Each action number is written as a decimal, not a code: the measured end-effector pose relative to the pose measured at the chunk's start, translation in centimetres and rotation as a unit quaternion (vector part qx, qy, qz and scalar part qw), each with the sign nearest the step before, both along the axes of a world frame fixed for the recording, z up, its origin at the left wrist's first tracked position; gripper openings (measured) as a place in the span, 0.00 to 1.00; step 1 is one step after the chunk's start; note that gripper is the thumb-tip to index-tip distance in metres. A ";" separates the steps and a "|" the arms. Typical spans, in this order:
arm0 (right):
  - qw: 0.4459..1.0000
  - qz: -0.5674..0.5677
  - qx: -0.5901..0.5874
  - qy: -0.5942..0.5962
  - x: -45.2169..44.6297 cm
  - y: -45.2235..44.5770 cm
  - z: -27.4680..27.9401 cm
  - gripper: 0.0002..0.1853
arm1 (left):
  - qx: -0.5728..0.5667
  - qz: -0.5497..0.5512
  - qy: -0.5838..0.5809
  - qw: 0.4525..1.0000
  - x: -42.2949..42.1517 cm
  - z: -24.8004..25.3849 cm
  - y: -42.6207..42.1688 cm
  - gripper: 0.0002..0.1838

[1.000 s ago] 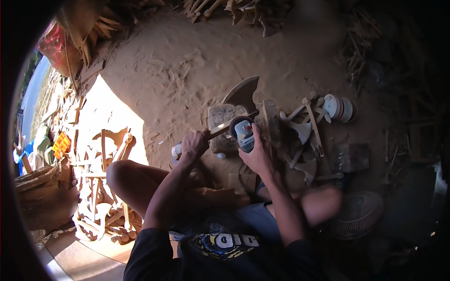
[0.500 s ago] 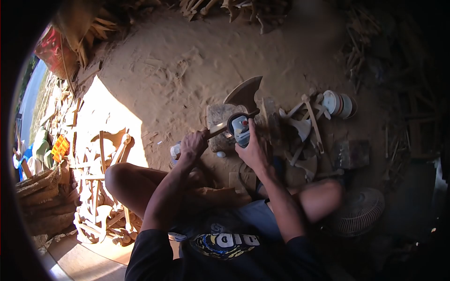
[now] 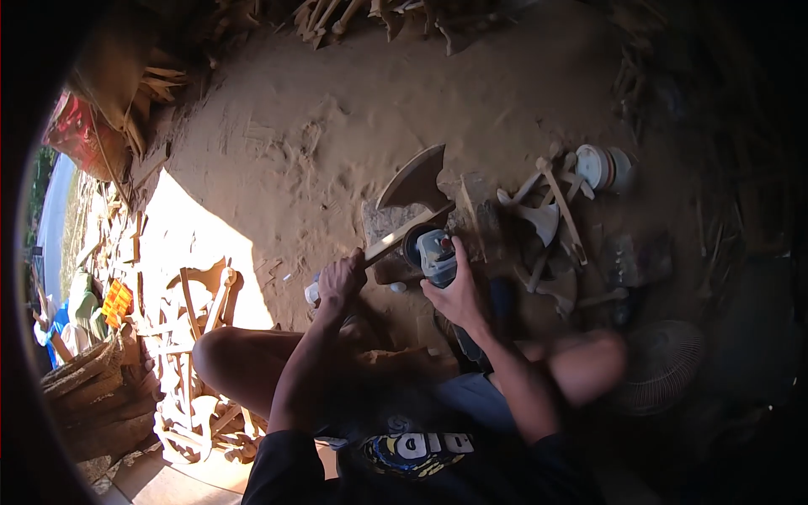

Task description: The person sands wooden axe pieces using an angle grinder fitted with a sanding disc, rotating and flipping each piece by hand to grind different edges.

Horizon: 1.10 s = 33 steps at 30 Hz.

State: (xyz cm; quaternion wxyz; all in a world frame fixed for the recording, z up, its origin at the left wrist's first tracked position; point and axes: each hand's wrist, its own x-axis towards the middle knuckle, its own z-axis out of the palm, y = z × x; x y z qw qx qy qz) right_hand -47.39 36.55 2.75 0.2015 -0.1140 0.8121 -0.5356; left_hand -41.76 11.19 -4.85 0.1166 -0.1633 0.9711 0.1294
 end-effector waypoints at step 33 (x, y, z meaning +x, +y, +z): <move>0.988 -0.006 0.105 0.116 -0.7 0.7 -0.1 0.50 | -0.052 -0.026 0.027 0.998 0.3 -3.2 -0.7 0.03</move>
